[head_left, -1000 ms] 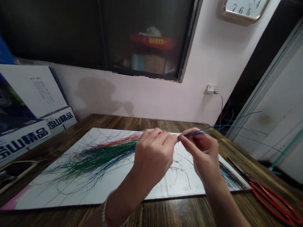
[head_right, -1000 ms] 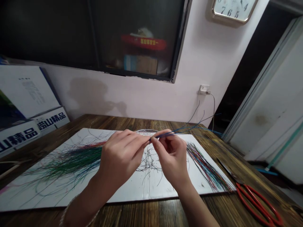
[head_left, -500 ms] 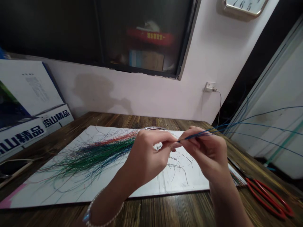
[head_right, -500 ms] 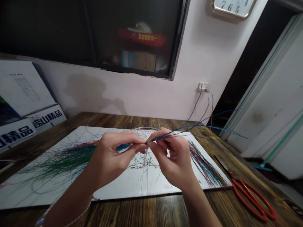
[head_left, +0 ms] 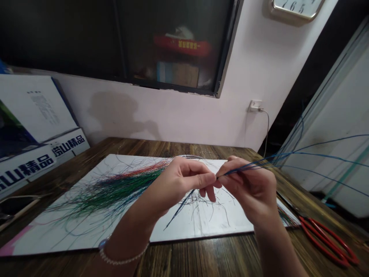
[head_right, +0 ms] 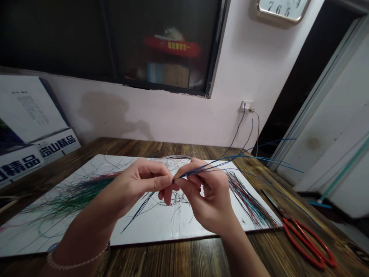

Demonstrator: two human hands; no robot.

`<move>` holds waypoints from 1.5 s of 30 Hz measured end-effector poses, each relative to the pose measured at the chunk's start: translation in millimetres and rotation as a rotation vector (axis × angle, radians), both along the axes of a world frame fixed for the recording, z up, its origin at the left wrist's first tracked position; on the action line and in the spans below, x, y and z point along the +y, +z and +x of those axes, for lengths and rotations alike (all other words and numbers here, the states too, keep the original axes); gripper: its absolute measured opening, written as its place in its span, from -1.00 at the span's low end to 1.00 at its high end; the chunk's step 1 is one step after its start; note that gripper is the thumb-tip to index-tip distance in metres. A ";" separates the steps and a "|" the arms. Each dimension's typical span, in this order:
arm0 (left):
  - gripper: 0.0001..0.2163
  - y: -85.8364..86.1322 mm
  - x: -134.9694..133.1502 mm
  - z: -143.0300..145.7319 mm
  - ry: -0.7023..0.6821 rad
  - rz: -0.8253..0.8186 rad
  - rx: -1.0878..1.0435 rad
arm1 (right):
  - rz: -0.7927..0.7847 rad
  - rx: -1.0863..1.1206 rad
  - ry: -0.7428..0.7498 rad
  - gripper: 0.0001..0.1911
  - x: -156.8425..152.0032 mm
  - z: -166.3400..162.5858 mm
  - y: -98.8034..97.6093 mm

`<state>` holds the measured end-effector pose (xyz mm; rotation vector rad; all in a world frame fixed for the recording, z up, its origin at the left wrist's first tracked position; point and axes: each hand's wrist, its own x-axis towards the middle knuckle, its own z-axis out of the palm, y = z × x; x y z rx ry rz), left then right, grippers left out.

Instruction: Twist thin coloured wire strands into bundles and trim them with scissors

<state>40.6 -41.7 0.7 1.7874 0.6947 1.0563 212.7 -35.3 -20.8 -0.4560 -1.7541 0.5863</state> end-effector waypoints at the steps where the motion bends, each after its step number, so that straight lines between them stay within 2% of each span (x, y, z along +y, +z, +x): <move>1: -0.81 -1.0 1.0 -0.8 -0.018 -0.023 -0.009 | -0.001 0.003 -0.003 -0.92 -0.6 -0.5 0.2; 7: -0.79 -4.0 2.9 -0.7 -0.103 -0.189 -0.095 | 0.013 -0.004 0.002 -0.91 -3.1 -1.1 0.8; 10: -0.76 -4.5 1.3 1.2 -0.150 -0.263 -0.129 | 0.086 0.019 0.028 -0.87 -2.0 -0.3 -0.3; 14: -0.76 -4.4 -1.7 5.1 -0.184 -0.286 -0.119 | 0.207 0.046 0.067 -0.80 1.0 -0.5 -1.8; 20: -0.73 -1.6 -4.1 12.2 -0.246 -0.352 -0.143 | 0.269 0.089 0.078 -0.81 1.6 2.0 -2.1; 22: -0.71 -0.2 -5.5 11.1 -0.196 -0.259 -0.109 | 0.212 0.087 0.044 -0.83 0.4 3.0 -1.3; 23: -0.70 0.6 -6.8 9.8 -0.119 -0.165 -0.064 | 0.174 0.081 0.012 -0.84 -0.2 2.9 -0.7; 25: -0.73 2.3 -10.7 7.0 0.113 0.067 0.039 | 0.115 0.076 -0.073 -0.86 -0.6 1.2 0.1; 28: -0.92 3.7 -18.6 6.6 0.489 0.424 0.142 | 0.053 0.127 -0.162 -0.88 1.2 -3.1 -0.2; 31: -0.90 2.0 -23.9 12.3 0.690 0.796 0.232 | -0.011 0.190 -0.156 -0.88 4.7 -5.6 -2.6; 33: -0.91 -0.7 -24.0 16.6 0.767 0.971 0.326 | -0.008 0.214 -0.142 -0.88 6.3 -5.7 -4.5; 35: -0.92 -3.7 -22.1 19.4 0.818 1.053 0.399 | 0.011 0.220 -0.133 -0.87 6.6 -5.5 -5.8; 45: -0.93 -7.1 -20.8 21.0 0.857 1.178 0.449 | 0.023 0.210 -0.130 -0.86 3.7 -7.2 -6.9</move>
